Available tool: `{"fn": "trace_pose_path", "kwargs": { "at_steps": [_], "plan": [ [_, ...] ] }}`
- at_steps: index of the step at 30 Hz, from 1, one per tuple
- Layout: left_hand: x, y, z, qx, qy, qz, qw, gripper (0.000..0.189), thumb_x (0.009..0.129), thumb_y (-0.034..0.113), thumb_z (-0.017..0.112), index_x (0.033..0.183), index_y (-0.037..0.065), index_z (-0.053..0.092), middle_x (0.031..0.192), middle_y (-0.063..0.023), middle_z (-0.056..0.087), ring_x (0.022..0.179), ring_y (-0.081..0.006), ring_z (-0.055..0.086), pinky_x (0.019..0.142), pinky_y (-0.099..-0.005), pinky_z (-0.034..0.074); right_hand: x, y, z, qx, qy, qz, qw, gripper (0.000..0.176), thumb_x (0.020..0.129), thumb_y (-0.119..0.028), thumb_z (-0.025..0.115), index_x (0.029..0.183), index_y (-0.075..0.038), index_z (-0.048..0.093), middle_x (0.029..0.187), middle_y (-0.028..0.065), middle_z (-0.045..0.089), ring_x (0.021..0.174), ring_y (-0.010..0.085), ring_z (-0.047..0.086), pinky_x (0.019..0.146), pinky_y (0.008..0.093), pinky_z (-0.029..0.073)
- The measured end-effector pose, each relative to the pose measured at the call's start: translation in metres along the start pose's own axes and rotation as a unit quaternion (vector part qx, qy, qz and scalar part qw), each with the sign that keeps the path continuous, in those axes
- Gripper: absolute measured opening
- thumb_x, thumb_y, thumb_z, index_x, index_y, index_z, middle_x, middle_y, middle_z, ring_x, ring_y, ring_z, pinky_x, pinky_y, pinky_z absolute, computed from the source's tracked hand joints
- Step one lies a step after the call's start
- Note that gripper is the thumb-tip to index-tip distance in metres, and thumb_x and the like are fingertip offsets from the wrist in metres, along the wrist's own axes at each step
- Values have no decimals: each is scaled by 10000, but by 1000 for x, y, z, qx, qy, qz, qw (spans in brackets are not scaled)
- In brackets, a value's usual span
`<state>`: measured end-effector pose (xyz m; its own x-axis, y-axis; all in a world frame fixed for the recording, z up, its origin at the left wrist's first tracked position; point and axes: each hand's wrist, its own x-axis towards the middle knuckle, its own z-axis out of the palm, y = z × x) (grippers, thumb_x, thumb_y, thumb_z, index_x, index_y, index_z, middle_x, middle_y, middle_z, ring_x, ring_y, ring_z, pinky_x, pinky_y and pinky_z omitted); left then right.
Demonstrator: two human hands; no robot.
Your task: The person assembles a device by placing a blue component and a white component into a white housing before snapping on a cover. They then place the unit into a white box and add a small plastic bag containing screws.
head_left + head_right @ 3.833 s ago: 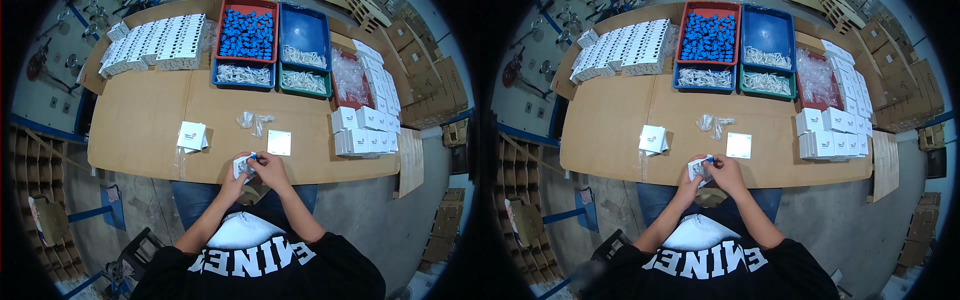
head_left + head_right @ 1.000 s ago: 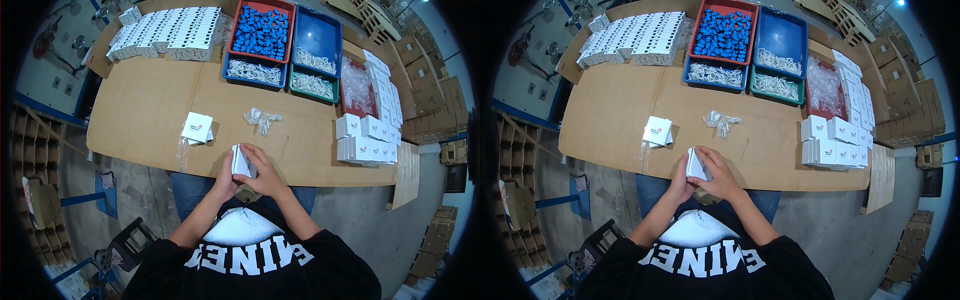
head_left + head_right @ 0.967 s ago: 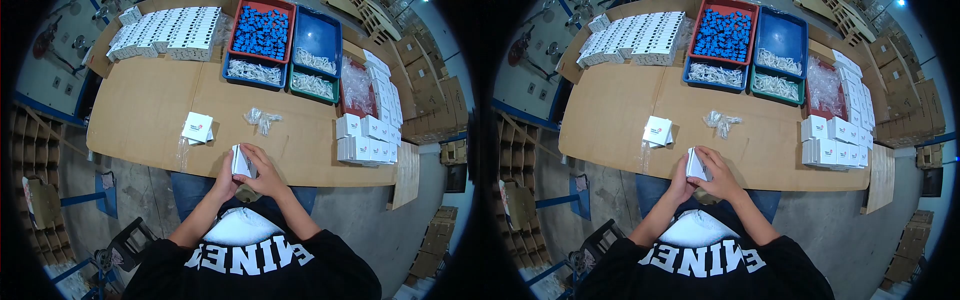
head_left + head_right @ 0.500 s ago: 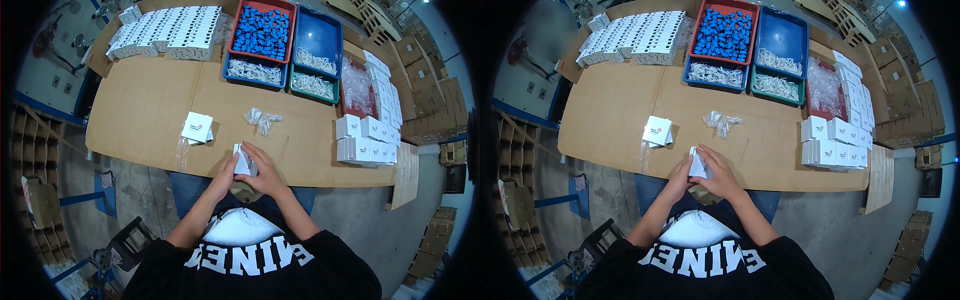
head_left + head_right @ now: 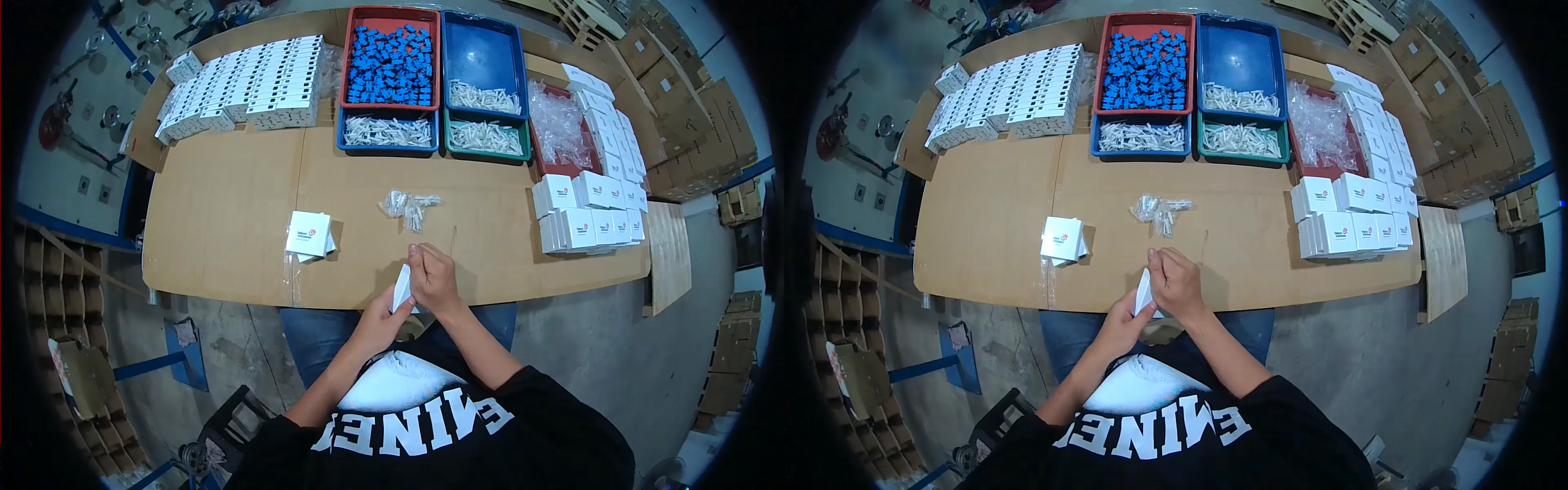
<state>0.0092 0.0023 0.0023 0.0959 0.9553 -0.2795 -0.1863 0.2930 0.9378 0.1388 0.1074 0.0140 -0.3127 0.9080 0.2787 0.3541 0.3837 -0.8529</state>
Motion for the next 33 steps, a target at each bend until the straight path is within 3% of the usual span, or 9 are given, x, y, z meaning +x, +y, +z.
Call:
{"fn": "trace_pose_path", "kwargs": {
  "at_steps": [6, 9, 15, 19, 20, 23, 25, 28, 33],
  "plan": [
    [5, -3, 8, -29, -5, -22, 999, 344, 1100, 206, 600, 1383, 13, 574, 1110, -23, 691, 943, -70, 630, 823, -243, 536, -2, -3, -12, 8, 113, -3, 994, 285, 1042, -119, 592, 804, 32, 634, 702, 190, 590, 631, 385, 619, 582, 446, 480],
    [19, 7, 3, -133, 40, -83, 987, 344, 1109, 227, 566, 1389, 27, 575, 1188, -81, 694, 1015, -187, 718, 820, -340, 634, 3, -8, -33, -37, -30, -27, 999, 376, 954, -270, 734, 1233, -29, 660, 1156, 179, 665, 1088, 378, 659, 905, 439, 543],
    [28, 29, -17, -143, 1, -114, 983, 403, 1116, 250, 543, 1441, 13, 537, 1199, -111, 687, 1017, -192, 726, 844, -327, 610, 3, -21, -73, -81, -260, -62, 960, 868, 800, -372, 877, 1561, -175, 509, 1414, 172, 562, 1323, 393, 545, 1090, 458, 486],
    [27, 20, -4, -47, 14, 0, 999, 465, 1099, 291, 575, 1467, 8, 549, 1037, -69, 716, 952, -149, 713, 916, -286, 567, 27, 30, -107, -229, -132, -66, 962, 859, 747, -362, 864, 1524, -183, 545, 1422, 221, 559, 1326, 405, 547, 1098, 512, 457],
    [24, 19, -7, 38, 14, -16, 999, 464, 1065, 197, 644, 1477, -1, 565, 823, 32, 591, 934, -114, 691, 972, -268, 526, 41, 37, -127, -293, -83, -43, 952, 848, 750, -369, 847, 1520, -188, 542, 1429, 221, 547, 1325, 419, 542, 1102, 529, 447],
    [5, 15, -2, 7, 22, -7, 1000, 477, 1013, 32, 690, 1479, 15, 592, 749, 86, 347, 778, -32, 513, 978, -253, 499, 85, 50, -187, -408, 66, 114, 904, 812, 741, -388, 830, 1472, -158, 563, 1390, 227, 550, 1274, 435, 561, 1081, 551, 441],
    [-7, -2, -4, -18, 18, -5, 1000, 532, 992, -69, 606, 1513, 31, 567, 755, 79, 348, 867, -67, 616, 992, -240, 481, 102, 72, -219, -438, 143, 114, 880, 782, 736, -376, 836, 1436, -135, 580, 1355, 223, 558, 1250, 427, 568, 1074, 567, 423],
    [-24, -16, -5, -19, 0, 1, 1000, 675, 860, -197, 433, 1487, 6, 580, 770, 64, 333, 1161, -205, 697, 1037, -245, 456, 120, 85, -249, -509, 118, 180, 834, 774, 735, -379, 847, 1421, -128, 589, 1333, 207, 575, 1273, 407, 558, 1093, 590, 388],
    [-23, -6, -5, -59, 58, 52, 995, 567, 913, -148, 471, 1458, -23, 564, 770, 47, 379, 1059, -203, 700, 1060, -325, 491, 125, 108, -265, -566, 82, 198, 796, 795, 755, -419, 855, 1436, -113, 582, 1322, 204, 602, 1290, 388, 548, 1102, 626, 359]
  ]
}}
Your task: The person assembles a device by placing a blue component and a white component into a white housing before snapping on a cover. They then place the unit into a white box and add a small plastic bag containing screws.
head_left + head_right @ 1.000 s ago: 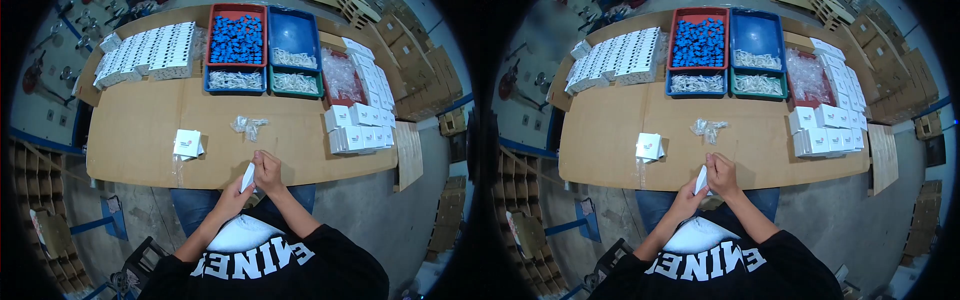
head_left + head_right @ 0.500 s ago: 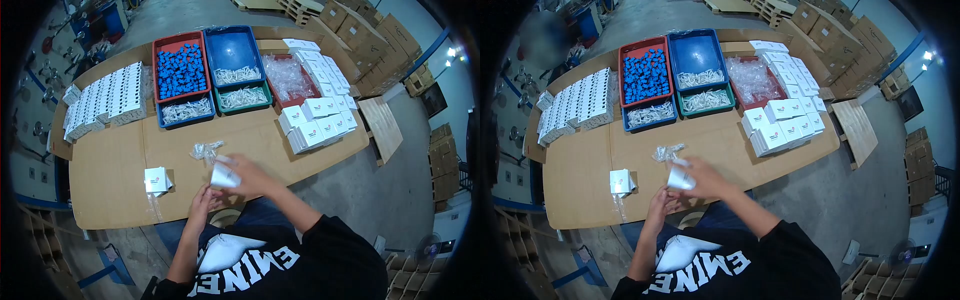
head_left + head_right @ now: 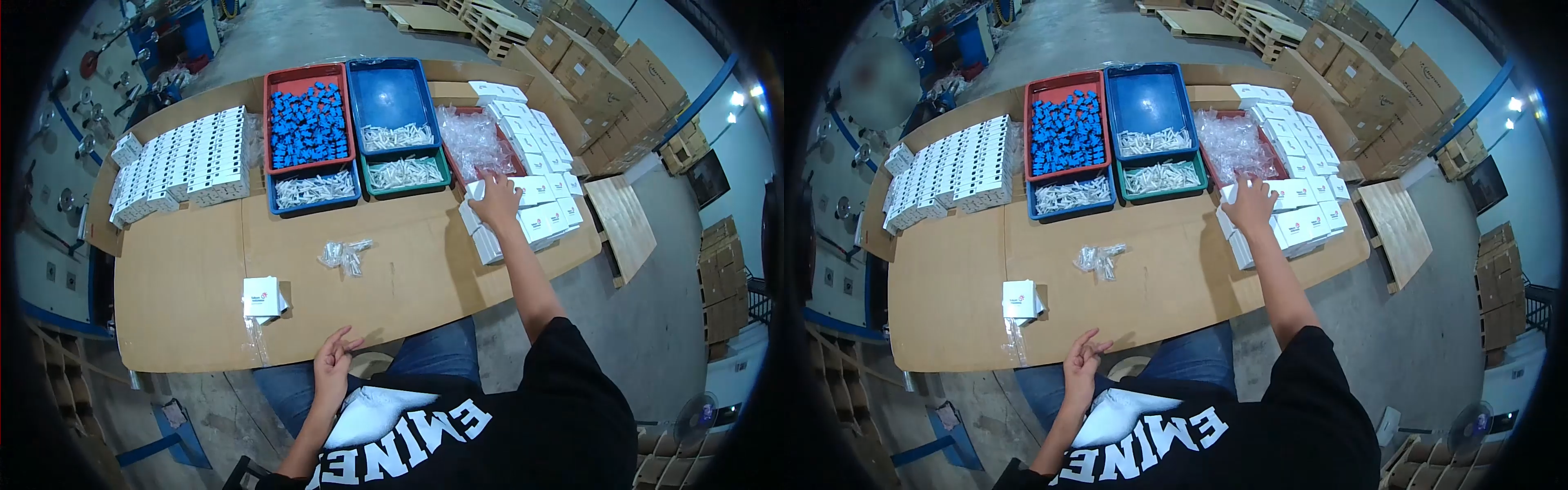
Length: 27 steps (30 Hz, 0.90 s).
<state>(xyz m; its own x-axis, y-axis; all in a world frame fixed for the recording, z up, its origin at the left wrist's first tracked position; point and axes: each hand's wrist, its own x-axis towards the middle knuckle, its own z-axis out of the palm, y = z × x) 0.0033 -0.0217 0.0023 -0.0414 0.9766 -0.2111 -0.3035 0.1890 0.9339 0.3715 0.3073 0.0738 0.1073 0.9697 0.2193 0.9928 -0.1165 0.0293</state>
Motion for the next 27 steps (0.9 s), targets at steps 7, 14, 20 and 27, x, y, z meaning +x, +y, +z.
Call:
{"fn": "trace_pose_path", "kwargs": {
  "at_steps": [7, 14, 20, 27],
  "plan": [
    [14, 3, -7, -143, 30, 0, 989, 472, 1051, 211, 496, 1468, -9, 527, 853, -37, 557, 916, -220, 670, 977, -399, 527, -36, -16, -25, 86, 38, -97, 991, 609, 864, -366, 813, 1347, -49, 619, 1334, 218, 611, 1286, 391, 556, 1101, 511, 435],
    [18, 44, 6, -512, -73, -55, 854, 667, 1028, 485, 485, 1496, 10, 479, 909, -57, 531, 658, -151, 504, 941, -428, 503, -243, -160, -57, 602, -499, -265, 564, 431, 1047, -181, 672, 1409, -41, 485, 1091, 54, 753, 938, 76, 654, 816, 273, 524],
    [10, 55, 16, -638, -190, -143, 733, 845, 1011, 637, 424, 1605, 39, 361, 1196, -104, 596, 753, -161, 594, 977, -381, 510, -330, -194, 12, 799, -361, -192, 442, 227, 1067, -66, 589, 1287, -35, 543, 1389, 155, 606, 1151, 145, 636, 942, 301, 535],
    [11, 63, 11, -592, -158, -144, 777, 914, 1004, 675, 422, 1642, 32, 307, 1579, -132, 495, 1203, -259, 644, 1020, -412, 515, -319, -211, -18, 794, -286, -200, 498, 128, 1037, -54, 610, 1156, -33, 568, 1369, 142, 598, 1048, 156, 674, 875, 325, 563]
  ]
}}
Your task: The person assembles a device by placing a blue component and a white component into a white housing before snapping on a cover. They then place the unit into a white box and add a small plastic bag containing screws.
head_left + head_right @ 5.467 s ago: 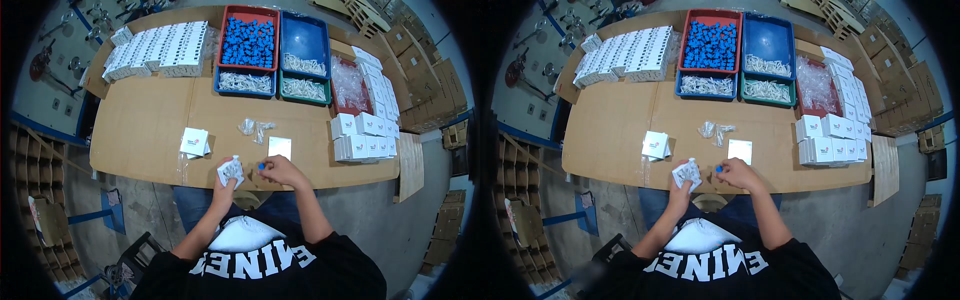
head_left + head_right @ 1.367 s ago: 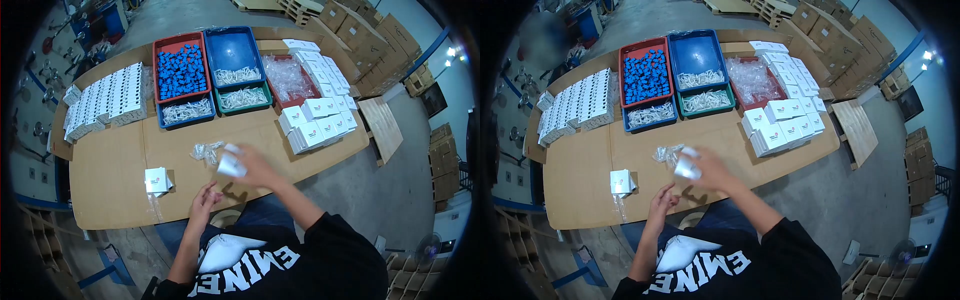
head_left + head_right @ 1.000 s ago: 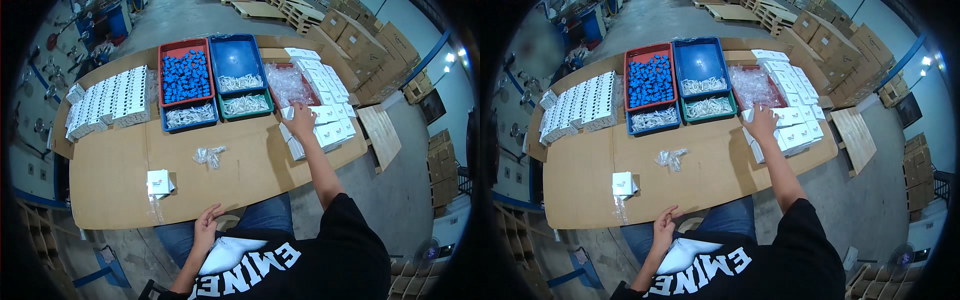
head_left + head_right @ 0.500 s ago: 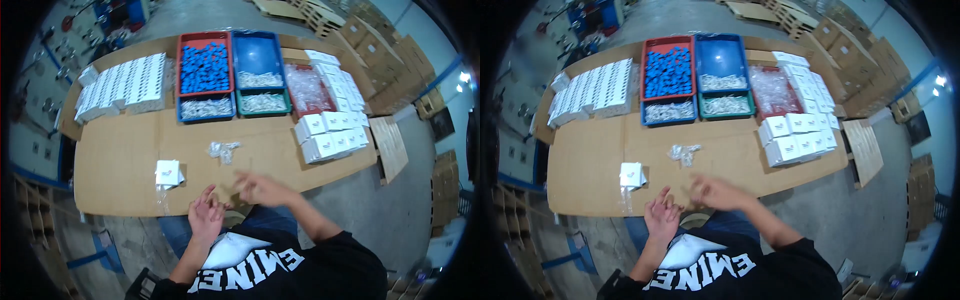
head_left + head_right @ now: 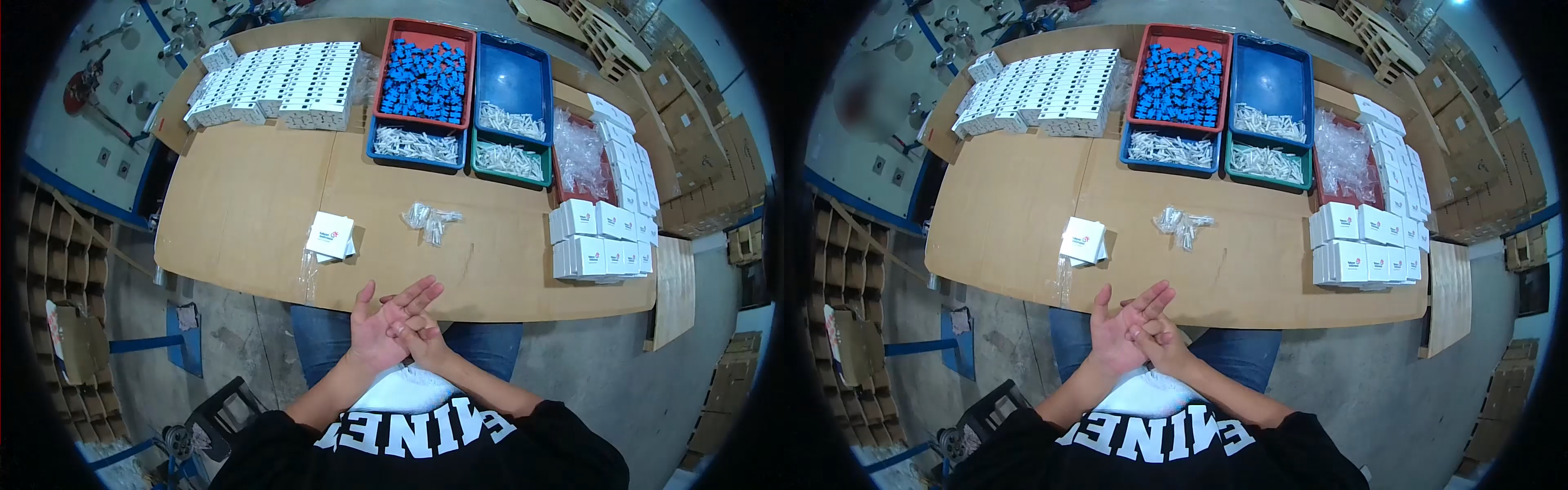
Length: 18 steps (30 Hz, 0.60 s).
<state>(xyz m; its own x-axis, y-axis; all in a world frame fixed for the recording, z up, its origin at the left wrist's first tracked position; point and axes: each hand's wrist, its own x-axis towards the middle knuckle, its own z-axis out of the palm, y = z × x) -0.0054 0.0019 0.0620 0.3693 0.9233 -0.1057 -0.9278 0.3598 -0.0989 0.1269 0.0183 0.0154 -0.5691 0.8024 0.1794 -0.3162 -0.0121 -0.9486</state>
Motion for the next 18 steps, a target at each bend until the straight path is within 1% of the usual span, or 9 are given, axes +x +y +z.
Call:
{"fn": "trace_pose_path", "kwargs": {
  "at_steps": [1, 3, 7, 9, 12, 13, 15, 16, 18],
  "plan": [
    [3, 2, -2, -1, 0, 3, 1000, 914, 1004, 675, 422, 1642, 32, 307, 1579, -132, 495, 1203, -259, 644, 1020, -412, 515, -1, -1, -3, 1, -3, 2, 1000, 128, 1037, -54, 610, 1156, -33, 568, 1369, 142, 598, 1048, 156, 674, 875, 325, 563],
    [11, 8, -11, -178, -249, -12, 952, 891, 1002, 662, 448, 1627, 37, 335, 1589, -142, 490, 1249, -286, 632, 1043, -435, 508, -2, -6, -9, 98, -80, 138, 982, 144, 1060, -86, 591, 1195, -53, 552, 1292, 106, 622, 886, 108, 663, 716, 265, 539],
    [1, 14, -15, -123, -162, 25, 979, 862, 1003, 653, 467, 1598, 36, 376, 1517, -149, 548, 1136, -301, 670, 1003, -442, 529, -9, -1, 4, 200, 11, 237, 951, 186, 1073, -124, 598, 1234, -73, 521, 1183, 66, 629, 781, 75, 617, 595, 220, 475],
    [-5, 12, 1, -52, 27, 51, 997, 826, 1018, 629, 456, 1578, 26, 397, 1371, -151, 630, 1066, -300, 680, 951, -424, 540, -15, 23, 0, 119, 36, 293, 948, 225, 1085, -151, 584, 1270, -94, 470, 1065, 42, 618, 777, 70, 603, 579, 226, 452],
    [-8, 17, 6, -7, 82, 15, 997, 745, 1050, 581, 439, 1501, -10, 477, 1084, -134, 694, 1008, -311, 700, 972, -426, 534, -10, 13, -10, 89, -66, 287, 952, 286, 1062, -156, 622, 1306, -75, 496, 1044, 46, 644, 818, 82, 625, 661, 260, 497],
    [-11, 26, -1, -8, 81, 17, 997, 745, 1050, 581, 439, 1501, -10, 477, 1084, -134, 694, 1008, -311, 700, 972, -426, 534, 1, -4, -13, 88, -68, 287, 952, 286, 1062, -156, 622, 1306, -75, 496, 1044, 46, 644, 818, 82, 625, 661, 260, 497],
    [-18, 52, -22, 202, -82, -134, 967, 673, 1083, 529, 407, 1382, -55, 558, 845, -112, 672, 1010, -323, 718, 1007, -428, 523, 29, -40, -24, 25, -198, 231, 952, 238, 1023, -120, 663, 1244, -41, 623, 985, 68, 692, 852, 115, 656, 761, 290, 528],
    [-21, 53, -11, 361, -33, -137, 922, 685, 1086, 535, 429, 1283, -100, 591, 698, -68, 597, 818, -265, 727, 979, -444, 553, 37, -35, -40, -51, -316, 291, 902, 180, 947, -82, 724, 1100, 12, 720, 928, 109, 734, 864, 149, 671, 818, 315, 540],
    [-22, 61, -10, 394, -88, -193, 894, 596, 1107, 465, 428, 1241, -86, 613, 652, -53, 566, 718, -221, 681, 911, -411, 568, 41, -37, -45, -102, -349, 279, 889, 166, 939, -92, 723, 1057, 24, 723, 903, 129, 739, 858, 176, 676, 816, 325, 540]
  ]
}}
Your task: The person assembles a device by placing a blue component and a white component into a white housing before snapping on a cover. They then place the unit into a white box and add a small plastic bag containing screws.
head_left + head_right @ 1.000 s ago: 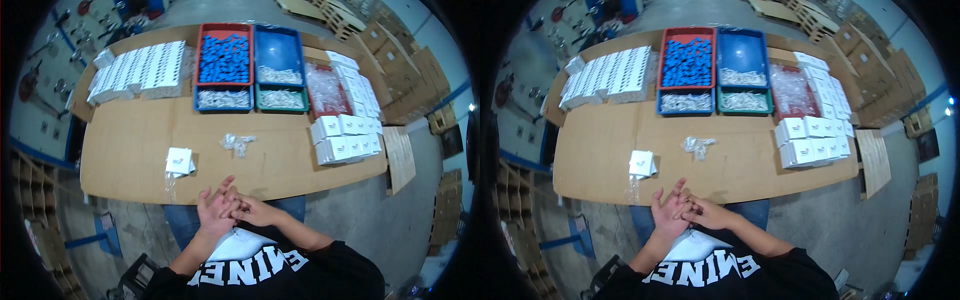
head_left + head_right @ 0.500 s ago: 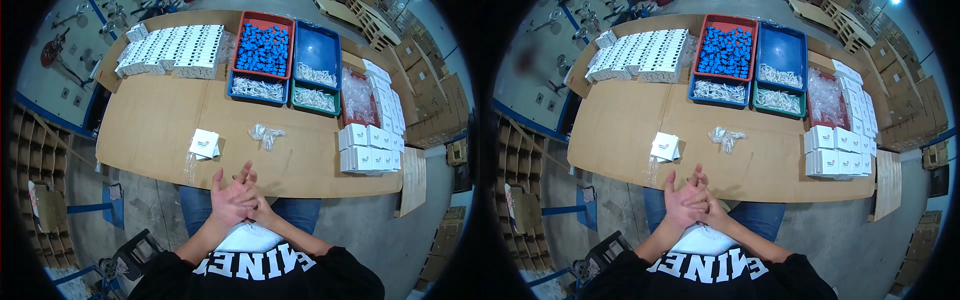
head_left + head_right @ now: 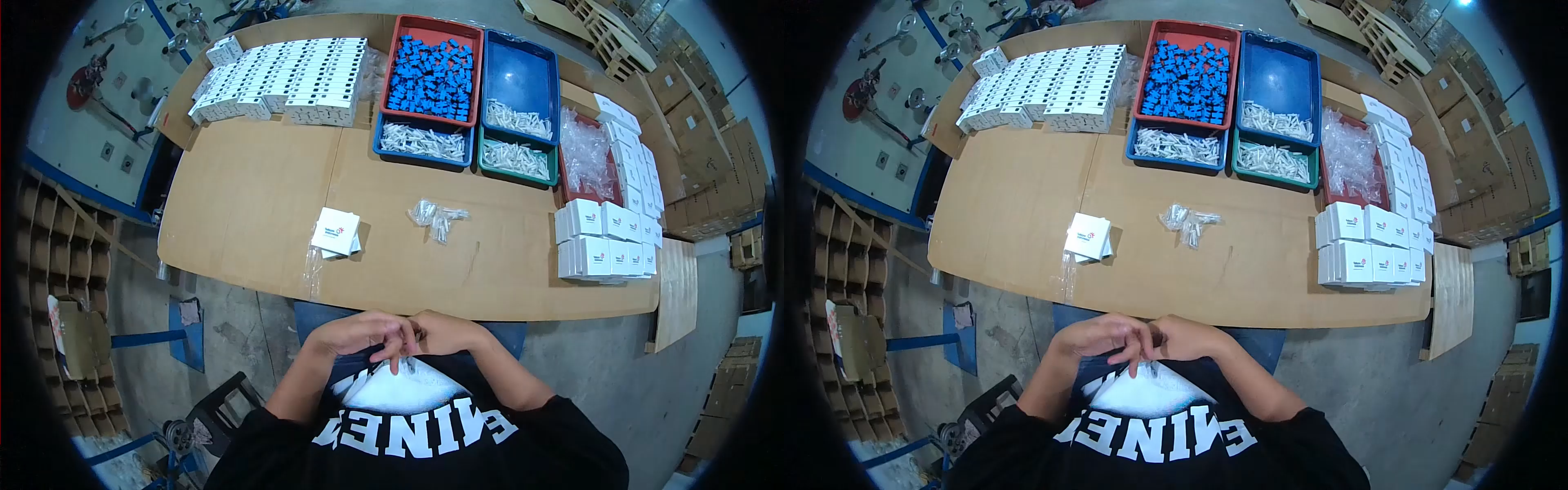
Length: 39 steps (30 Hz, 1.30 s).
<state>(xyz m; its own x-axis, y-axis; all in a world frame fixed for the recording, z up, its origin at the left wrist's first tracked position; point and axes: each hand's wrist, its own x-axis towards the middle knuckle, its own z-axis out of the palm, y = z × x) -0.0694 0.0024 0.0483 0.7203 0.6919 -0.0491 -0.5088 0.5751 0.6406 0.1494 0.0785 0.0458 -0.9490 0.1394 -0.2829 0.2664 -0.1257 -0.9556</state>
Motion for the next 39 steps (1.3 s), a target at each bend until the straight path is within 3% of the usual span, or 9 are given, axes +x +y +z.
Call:
{"fn": "trace_pose_path", "kwargs": {
  "at_steps": [5, 9, 10, 13, 21, 24, 31, 36, 39],
  "plan": [
    [15, 9, 5, 108, -152, -90, 978, 509, 1139, 385, 428, 1177, -78, 637, 565, 9, 502, 526, -95, 540, 878, -350, 599, 17, 26, 24, -37, -14, -197, 980, 160, 961, -167, 665, 982, -16, 713, 890, 158, 735, 817, 257, 694, 756, 404, 531],
    [5, -5, -37, -152, -196, -49, 968, 614, 1143, 461, 385, 1315, -106, 543, 571, -65, 576, 598, -164, 656, 949, -338, 545, 13, -16, 32, -89, -8, -23, 996, 173, 974, -208, 642, 973, -58, 728, 931, 127, 746, 871, 270, 726, 797, 400, 561],
    [10, -7, -30, -189, -249, -51, 948, 769, 1091, 572, 461, 1371, -144, 481, 646, -136, 667, 1093, -417, 729, 1036, -433, 492, 11, -22, 37, -126, 31, -43, 991, 182, 977, -231, 640, 977, -77, 736, 926, 108, 748, 896, 272, 736, 809, 398, 569],
    [11, 8, -24, -84, -278, -66, 955, 807, 1097, 572, 443, 1437, -158, 392, 652, -176, 677, 1347, -531, 559, 1090, -473, 449, 11, -37, 46, -160, 82, -89, 980, 186, 966, -275, 661, 986, -116, 756, 901, 64, 751, 921, 277, 748, 811, 397, 577],
    [-3, 18, -32, 102, -172, -15, 980, 607, 1104, 487, 494, 1294, -75, 623, 1232, -271, 708, 1211, -396, 684, 1025, -425, 523, -16, -55, 20, -330, 27, 100, 938, 395, 814, -427, 824, 907, -63, 702, 958, 130, 738, 893, 357, 708, 793, 452, 539],
    [-13, 35, -31, 149, -47, -221, 963, 404, 1113, 296, 514, 1285, -34, 670, 1475, -219, 592, 1093, -168, 733, 738, -267, 618, -25, -54, 0, -321, 45, 95, 941, 469, 826, -421, 832, 978, -19, 647, 857, 171, 719, 820, 351, 709, 735, 429, 532],
    [14, 33, 9, 220, -234, -293, 900, 495, 1115, 333, 544, 1579, 167, 506, 1408, -122, 621, 1127, -188, 736, 750, -287, 642, -1, -58, 20, -189, 6, 57, 980, 304, 917, -260, 725, 980, 31, 663, 887, 229, 724, 865, 427, 708, 768, 469, 542],
    [10, 32, -22, 49, -353, -240, 903, 918, 1013, 525, 654, 1619, -68, 299, 1634, -187, 428, 1470, -343, 484, 925, -417, 619, -7, -90, 49, -291, 67, 55, 953, 348, 949, -340, 714, 978, 5, 676, 876, 215, 730, 855, 419, 726, 768, 493, 568],
    [14, 16, -29, 41, -398, -154, 903, 775, 1054, 482, 597, 1599, -26, 383, 1623, -156, 456, 1392, -367, 567, 852, -424, 656, -10, -92, 56, -325, 73, 112, 936, 427, 956, -401, 711, 970, 23, 664, 874, 231, 725, 830, 420, 732, 772, 491, 582]
  ]
}}
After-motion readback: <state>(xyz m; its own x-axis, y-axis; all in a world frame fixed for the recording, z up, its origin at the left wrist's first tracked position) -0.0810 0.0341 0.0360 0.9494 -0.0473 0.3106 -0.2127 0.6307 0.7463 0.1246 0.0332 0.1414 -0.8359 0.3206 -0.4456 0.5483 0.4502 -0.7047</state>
